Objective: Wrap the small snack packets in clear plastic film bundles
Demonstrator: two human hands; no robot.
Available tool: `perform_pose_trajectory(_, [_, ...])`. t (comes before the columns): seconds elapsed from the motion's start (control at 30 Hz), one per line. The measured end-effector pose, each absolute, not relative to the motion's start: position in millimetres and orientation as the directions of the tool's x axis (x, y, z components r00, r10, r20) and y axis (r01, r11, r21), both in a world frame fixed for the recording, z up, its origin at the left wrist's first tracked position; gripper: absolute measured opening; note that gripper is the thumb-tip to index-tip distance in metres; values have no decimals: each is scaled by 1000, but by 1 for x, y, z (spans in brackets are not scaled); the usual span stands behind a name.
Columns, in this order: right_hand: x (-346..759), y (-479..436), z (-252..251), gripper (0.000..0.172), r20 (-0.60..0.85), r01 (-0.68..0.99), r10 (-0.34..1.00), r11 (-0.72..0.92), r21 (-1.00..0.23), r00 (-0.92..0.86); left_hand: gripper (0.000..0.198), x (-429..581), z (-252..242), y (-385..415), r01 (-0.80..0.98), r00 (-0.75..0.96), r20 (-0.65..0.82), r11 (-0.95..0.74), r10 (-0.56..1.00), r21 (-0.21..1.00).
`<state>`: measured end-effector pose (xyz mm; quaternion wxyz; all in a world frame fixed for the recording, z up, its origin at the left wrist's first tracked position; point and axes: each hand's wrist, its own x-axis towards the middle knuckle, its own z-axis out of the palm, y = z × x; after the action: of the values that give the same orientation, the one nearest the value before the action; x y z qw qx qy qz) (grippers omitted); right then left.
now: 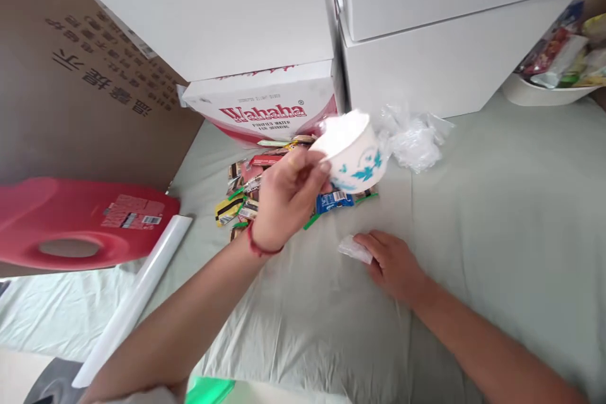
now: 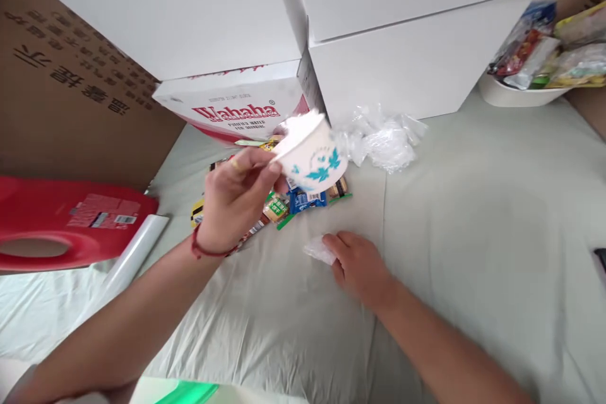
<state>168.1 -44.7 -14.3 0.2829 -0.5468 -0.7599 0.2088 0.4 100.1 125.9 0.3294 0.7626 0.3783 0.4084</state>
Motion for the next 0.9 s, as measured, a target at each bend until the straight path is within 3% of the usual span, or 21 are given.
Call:
perform_pose_trajectory(0.07, [167,-43,-15,49,162,713,953,298,-634,-254,18,46,124,117,2,327,281,-298,902,954])
perform_pose_trajectory(0.13, [167,-42,-16,49,132,714,955,287,-638,-266,22,86,121,137,-234,305,95,-22,947,972])
perform_pose_trajectory(0.23, [165,-40,-14,47,101,713,955,276,-645,-279,30,128,116,163,-383,361,-235,373,903,845])
perform_pose_trajectory(0.33, [164,-39,-10,43,68,709,952,268,-652,-298,30,143,112,174,-456,433,-336,524,837,719])
perform_pose_trajectory(0.47, [164,-36,-6,39,30,706,953,245,-664,-302,26,139,119,174,-499,458,-350,562,817,660])
perform_pose_trajectory(0.63, [164,-33,-2,33,-10,712,949,230,-663,-316,26,134,141,171,-521,470,-291,528,834,671])
perform_pose_trajectory(0.77, [165,-33,-1,30,-5,707,949,231,-669,-314,30,133,159,174,-476,449,-159,385,880,791])
perform_pose_trajectory(0.9, [165,-33,0,28,8,695,951,231,-681,-308,34,128,175,182,-206,414,-41,137,909,969])
